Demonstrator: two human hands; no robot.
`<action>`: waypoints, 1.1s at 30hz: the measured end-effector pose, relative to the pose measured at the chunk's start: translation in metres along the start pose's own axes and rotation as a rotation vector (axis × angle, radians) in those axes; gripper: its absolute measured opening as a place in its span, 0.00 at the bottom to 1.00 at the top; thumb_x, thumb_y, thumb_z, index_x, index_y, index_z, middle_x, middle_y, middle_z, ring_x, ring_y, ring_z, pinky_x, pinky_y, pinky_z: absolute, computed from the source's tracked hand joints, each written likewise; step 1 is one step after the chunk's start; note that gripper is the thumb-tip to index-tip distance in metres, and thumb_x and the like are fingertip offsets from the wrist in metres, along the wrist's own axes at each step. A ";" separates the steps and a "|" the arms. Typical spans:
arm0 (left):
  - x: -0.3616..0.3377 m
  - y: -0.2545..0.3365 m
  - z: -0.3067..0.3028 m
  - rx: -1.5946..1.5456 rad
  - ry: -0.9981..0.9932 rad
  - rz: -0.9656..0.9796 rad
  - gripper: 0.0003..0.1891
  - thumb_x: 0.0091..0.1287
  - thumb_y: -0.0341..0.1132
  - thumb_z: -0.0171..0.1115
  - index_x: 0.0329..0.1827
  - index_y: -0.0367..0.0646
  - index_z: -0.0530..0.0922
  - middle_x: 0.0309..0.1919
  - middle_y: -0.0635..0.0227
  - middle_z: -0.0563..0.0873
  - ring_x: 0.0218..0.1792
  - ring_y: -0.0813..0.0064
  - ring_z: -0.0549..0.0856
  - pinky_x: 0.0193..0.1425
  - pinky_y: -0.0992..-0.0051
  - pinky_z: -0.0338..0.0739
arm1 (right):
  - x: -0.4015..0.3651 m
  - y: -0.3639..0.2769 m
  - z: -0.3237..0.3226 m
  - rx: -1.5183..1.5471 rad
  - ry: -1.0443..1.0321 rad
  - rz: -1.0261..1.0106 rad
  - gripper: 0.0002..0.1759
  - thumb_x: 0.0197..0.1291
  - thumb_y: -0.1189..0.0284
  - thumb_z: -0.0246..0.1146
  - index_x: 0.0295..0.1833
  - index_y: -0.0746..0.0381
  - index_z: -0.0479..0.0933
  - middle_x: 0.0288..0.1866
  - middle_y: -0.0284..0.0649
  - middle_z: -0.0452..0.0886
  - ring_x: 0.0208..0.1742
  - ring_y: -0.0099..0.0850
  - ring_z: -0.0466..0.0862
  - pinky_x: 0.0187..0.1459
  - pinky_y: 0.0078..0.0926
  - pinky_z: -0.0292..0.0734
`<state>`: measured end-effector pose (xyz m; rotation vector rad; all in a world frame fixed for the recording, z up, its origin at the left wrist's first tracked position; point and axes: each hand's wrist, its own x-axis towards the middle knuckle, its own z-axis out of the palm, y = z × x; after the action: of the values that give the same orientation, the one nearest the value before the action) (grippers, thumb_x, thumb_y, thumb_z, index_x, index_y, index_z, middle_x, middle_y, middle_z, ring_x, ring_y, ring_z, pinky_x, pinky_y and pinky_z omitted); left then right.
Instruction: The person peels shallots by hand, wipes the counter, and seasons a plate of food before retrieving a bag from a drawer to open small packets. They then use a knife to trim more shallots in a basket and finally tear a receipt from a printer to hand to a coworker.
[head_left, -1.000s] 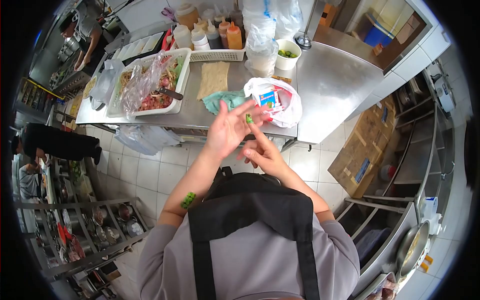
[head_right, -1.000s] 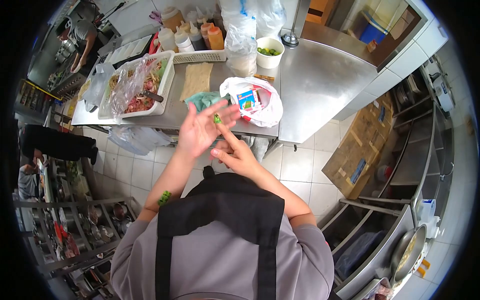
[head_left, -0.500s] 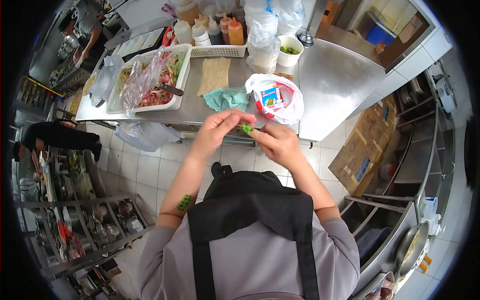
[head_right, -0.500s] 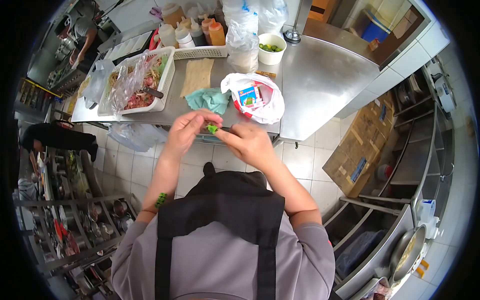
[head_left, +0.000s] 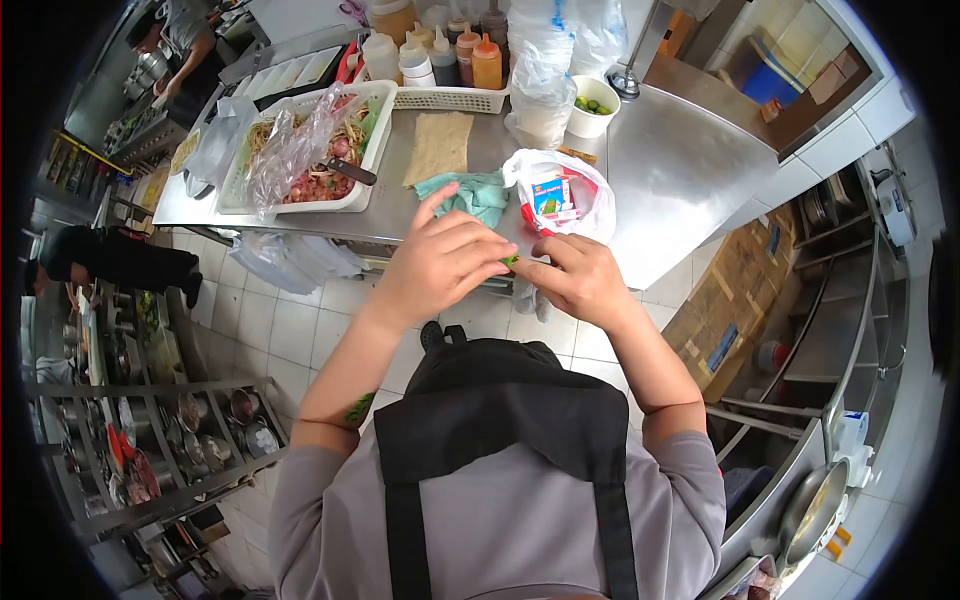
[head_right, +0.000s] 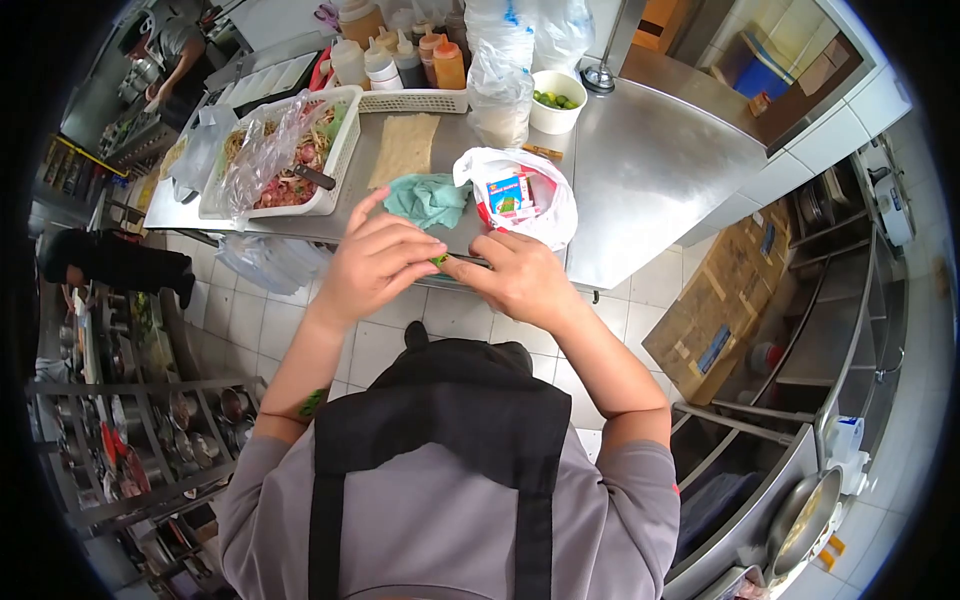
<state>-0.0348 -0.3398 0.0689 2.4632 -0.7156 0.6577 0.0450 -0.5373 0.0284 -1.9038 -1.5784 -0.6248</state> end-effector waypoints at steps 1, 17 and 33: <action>-0.001 0.002 0.007 0.012 0.037 -0.009 0.09 0.50 0.31 0.69 0.35 0.45 0.82 0.31 0.72 0.83 0.37 0.73 0.80 0.62 0.60 0.64 | -0.001 0.000 0.001 0.052 0.012 0.015 0.14 0.44 0.74 0.66 0.40 0.52 0.78 0.24 0.33 0.67 0.23 0.28 0.73 0.23 0.26 0.70; -0.001 -0.014 0.063 -0.476 0.268 -0.222 0.14 0.61 0.34 0.61 0.48 0.37 0.80 0.31 0.67 0.84 0.40 0.74 0.82 0.61 0.64 0.65 | -0.020 -0.014 0.026 1.730 0.143 0.749 0.16 0.65 0.75 0.51 0.57 0.58 0.62 0.28 0.44 0.78 0.22 0.26 0.76 0.27 0.21 0.72; 0.012 -0.022 0.061 0.076 -0.013 -0.095 0.30 0.70 0.50 0.39 0.70 0.43 0.56 0.66 0.62 0.66 0.70 0.59 0.57 0.67 0.41 0.32 | -0.031 -0.009 0.052 1.865 -0.040 0.808 0.34 0.63 0.74 0.52 0.72 0.57 0.47 0.31 0.50 0.81 0.20 0.34 0.79 0.26 0.23 0.75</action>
<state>0.0060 -0.3618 0.0222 2.5556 -0.5836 0.6442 0.0294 -0.5218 -0.0291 -0.7626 -0.5579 0.9701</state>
